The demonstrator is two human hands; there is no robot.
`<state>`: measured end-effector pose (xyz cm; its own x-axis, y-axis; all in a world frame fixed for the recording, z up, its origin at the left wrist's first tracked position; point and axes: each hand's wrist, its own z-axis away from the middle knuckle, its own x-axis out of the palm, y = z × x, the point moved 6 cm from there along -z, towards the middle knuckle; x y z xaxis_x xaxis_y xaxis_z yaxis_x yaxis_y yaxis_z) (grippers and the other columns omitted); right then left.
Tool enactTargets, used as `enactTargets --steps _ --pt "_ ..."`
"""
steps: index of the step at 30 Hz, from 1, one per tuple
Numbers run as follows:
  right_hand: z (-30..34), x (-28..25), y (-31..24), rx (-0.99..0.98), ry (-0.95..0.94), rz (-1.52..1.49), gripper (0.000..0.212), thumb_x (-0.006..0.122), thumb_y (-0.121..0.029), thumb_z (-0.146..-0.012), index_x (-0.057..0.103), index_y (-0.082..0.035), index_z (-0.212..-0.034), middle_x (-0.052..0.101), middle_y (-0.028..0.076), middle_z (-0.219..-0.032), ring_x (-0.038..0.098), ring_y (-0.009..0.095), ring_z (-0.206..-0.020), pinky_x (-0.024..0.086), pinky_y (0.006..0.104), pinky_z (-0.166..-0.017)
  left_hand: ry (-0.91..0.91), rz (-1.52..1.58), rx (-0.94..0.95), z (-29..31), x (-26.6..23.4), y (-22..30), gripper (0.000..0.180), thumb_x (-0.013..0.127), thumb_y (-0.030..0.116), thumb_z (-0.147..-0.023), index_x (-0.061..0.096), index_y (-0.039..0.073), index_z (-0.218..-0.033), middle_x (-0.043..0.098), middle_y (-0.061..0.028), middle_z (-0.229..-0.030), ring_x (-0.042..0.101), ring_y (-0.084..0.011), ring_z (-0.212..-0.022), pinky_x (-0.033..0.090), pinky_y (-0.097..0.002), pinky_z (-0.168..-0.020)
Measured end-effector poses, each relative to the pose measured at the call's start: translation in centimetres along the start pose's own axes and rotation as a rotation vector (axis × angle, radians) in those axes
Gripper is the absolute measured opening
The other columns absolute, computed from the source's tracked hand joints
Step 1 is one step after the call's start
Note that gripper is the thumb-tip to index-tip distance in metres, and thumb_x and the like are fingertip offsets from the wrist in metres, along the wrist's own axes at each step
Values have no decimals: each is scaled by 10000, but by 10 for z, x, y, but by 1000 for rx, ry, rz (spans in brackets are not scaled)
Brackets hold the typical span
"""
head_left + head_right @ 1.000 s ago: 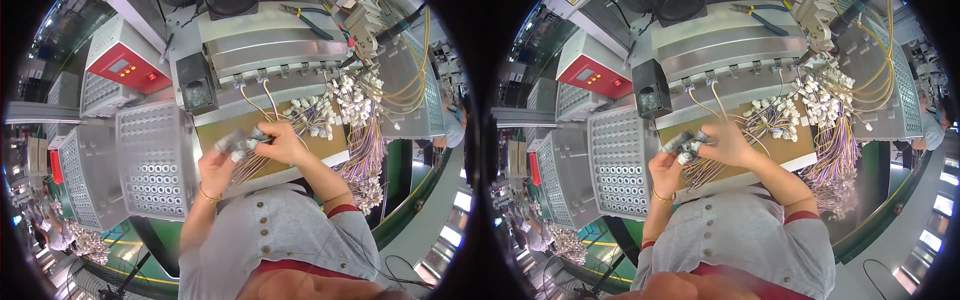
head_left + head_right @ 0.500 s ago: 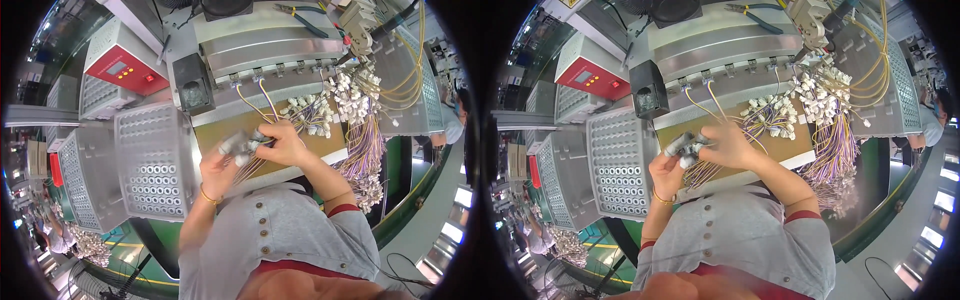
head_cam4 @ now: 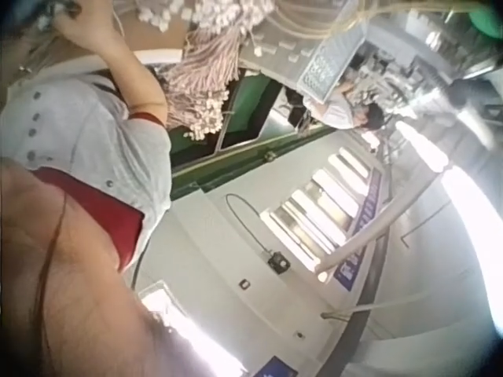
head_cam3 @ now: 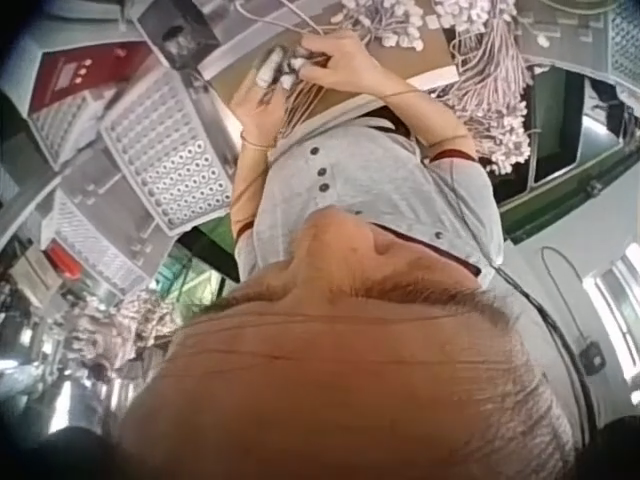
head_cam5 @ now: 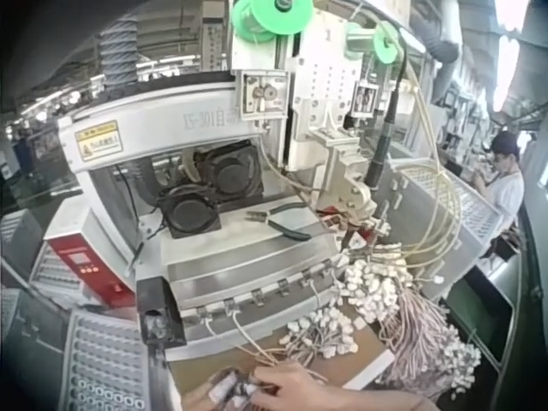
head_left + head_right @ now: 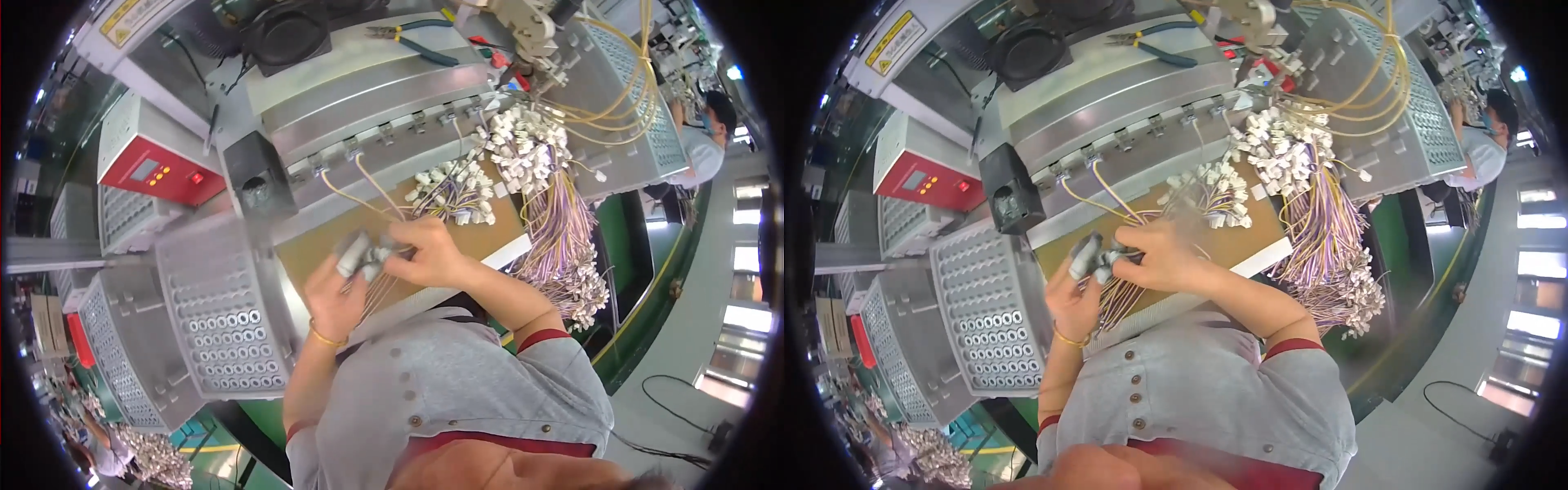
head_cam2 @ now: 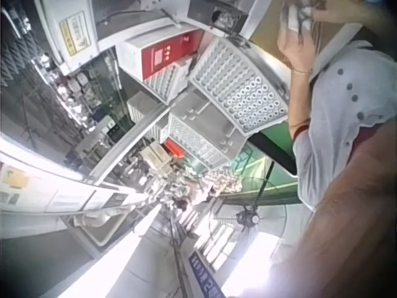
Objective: The person attaches components from a tray onto wire harness cables by hand and places the assembled wire harness bundle into a bin.
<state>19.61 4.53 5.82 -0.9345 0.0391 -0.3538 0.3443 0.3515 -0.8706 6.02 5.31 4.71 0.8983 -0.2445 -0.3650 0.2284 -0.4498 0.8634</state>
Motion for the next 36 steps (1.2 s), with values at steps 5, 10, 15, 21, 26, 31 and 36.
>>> enactTargets --steps 5,10,15,21,26,31,36 --pt "-1 -4 4 53 -19 52 174 588 -50 -572 419 -9 -577 327 91 -462 332 192 -373 287 290 -378 -50 211 -146 -2 7 -15 284 587 -16 -715 562 -35 -997 591 -136 -964 584 -186 -826 459 -256 -716" --pt "4 2 25 311 -122 -26 196 579 -134 -636 455 14 -667 464 148 -586 457 232 -535 373 318 -513 57 788 -553 -1 23 -35 213 556 7 -762 561 -38 -970 600 -88 -899 566 -140 -749 452 -231 -624" --pt "-5 -4 24 544 -190 -299 182 605 -134 -696 540 16 -775 524 53 -629 495 109 -580 419 286 -539 -17 1068 -599 -9 37 -36 256 509 31 -808 512 -11 -1060 578 -56 -913 551 -107 -713 451 -223 -567" --pt "0 -44 83 489 233 -263 82 524 -21 -715 554 -2 -789 508 -24 -560 447 35 -456 340 173 -416 5 494 -302 1 57 -52 252 519 52 -784 527 8 -1031 583 -90 -899 564 -168 -704 450 -269 -574" --pt "-14 -52 111 487 685 -505 39 500 -18 -721 536 -3 -727 514 9 -556 424 45 -406 304 183 -369 -4 -197 -154 10 52 -74 225 566 34 -700 580 9 -924 541 -115 -717 542 -197 -632 436 -299 -571" --pt "-28 -40 109 556 595 -471 57 487 -29 -732 516 -1 -692 525 47 -590 403 78 -366 295 214 -331 -37 -318 -207 8 46 -84 233 574 58 -671 593 43 -903 498 -119 -660 495 -257 -582 407 -341 -550" --pt "-24 -27 103 639 705 -590 125 475 -72 -761 509 41 -720 526 88 -618 502 143 -414 416 239 -378 -151 -288 -140 9 50 -85 189 587 65 -679 617 49 -865 532 -129 -671 520 -270 -597 427 -326 -573"
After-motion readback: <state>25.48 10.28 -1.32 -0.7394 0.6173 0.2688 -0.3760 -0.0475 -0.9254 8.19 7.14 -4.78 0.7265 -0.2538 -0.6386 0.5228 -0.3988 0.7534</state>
